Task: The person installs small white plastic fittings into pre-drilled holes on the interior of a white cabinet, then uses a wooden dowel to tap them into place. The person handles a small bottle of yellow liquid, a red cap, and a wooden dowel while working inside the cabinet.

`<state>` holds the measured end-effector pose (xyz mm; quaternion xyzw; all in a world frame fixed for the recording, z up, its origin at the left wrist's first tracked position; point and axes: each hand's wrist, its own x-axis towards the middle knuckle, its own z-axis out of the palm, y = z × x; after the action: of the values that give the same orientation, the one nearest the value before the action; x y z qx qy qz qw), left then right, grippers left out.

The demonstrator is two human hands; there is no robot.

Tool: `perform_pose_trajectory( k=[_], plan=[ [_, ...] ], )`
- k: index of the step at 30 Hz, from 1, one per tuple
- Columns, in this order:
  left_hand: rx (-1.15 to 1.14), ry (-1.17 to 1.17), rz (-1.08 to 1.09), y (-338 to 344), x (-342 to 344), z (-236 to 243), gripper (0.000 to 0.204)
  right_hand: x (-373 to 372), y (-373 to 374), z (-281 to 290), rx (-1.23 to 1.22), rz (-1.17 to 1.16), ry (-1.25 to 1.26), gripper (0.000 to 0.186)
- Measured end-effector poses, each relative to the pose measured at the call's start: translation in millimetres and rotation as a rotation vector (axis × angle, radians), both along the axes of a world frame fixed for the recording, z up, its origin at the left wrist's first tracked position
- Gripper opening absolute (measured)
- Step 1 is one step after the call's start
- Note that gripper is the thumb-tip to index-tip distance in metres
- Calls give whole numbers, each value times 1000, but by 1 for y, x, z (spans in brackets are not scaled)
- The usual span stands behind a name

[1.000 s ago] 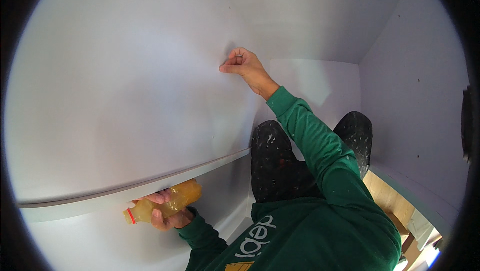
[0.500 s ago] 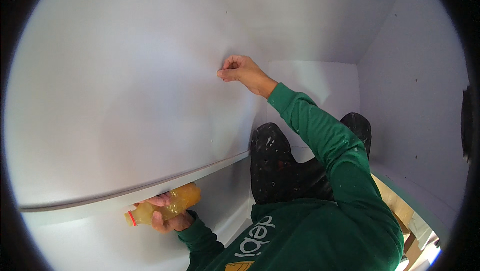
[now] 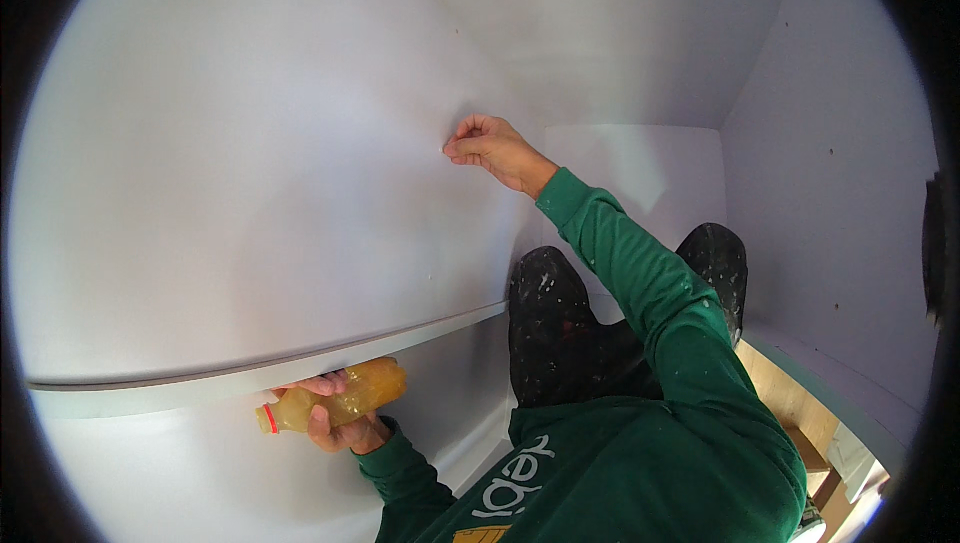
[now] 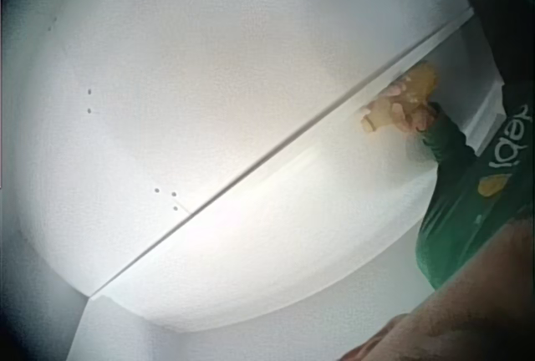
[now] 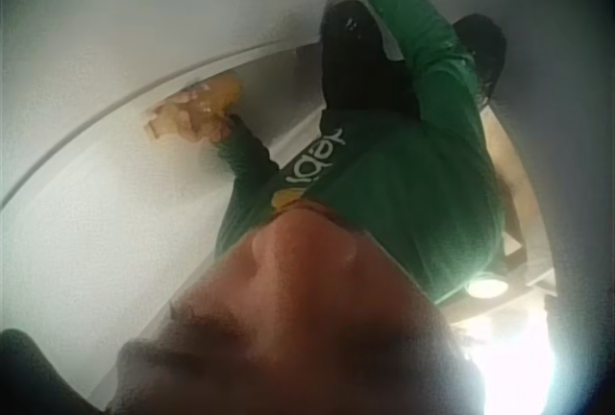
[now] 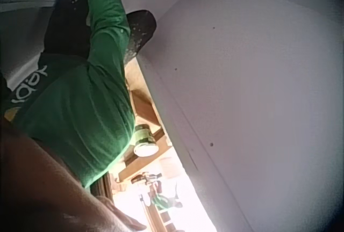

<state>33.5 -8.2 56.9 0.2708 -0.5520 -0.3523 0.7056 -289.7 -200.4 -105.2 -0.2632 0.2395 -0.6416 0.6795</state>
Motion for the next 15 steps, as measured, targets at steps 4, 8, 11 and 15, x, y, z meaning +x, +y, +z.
perform_pose_trajectory(
  k=[4, 8, 11, 15],
  plan=[
    [-8, -6, 20, 0, -1, 0, 72, 0, -4, 1, 6, -8, 31, 21],
    [-17, 1, 18, 2, 0, -1, 73, 2, -5, 1, 6, -5, 90, 18],
    [-21, 17, 10, 2, 1, -2, 74, -1, -3, 4, 6, -26, 123, 19],
    [-26, -2, -104, 7, -6, -1, 64, 0, -1, 7, 49, -31, 133, 18]
  ],
)
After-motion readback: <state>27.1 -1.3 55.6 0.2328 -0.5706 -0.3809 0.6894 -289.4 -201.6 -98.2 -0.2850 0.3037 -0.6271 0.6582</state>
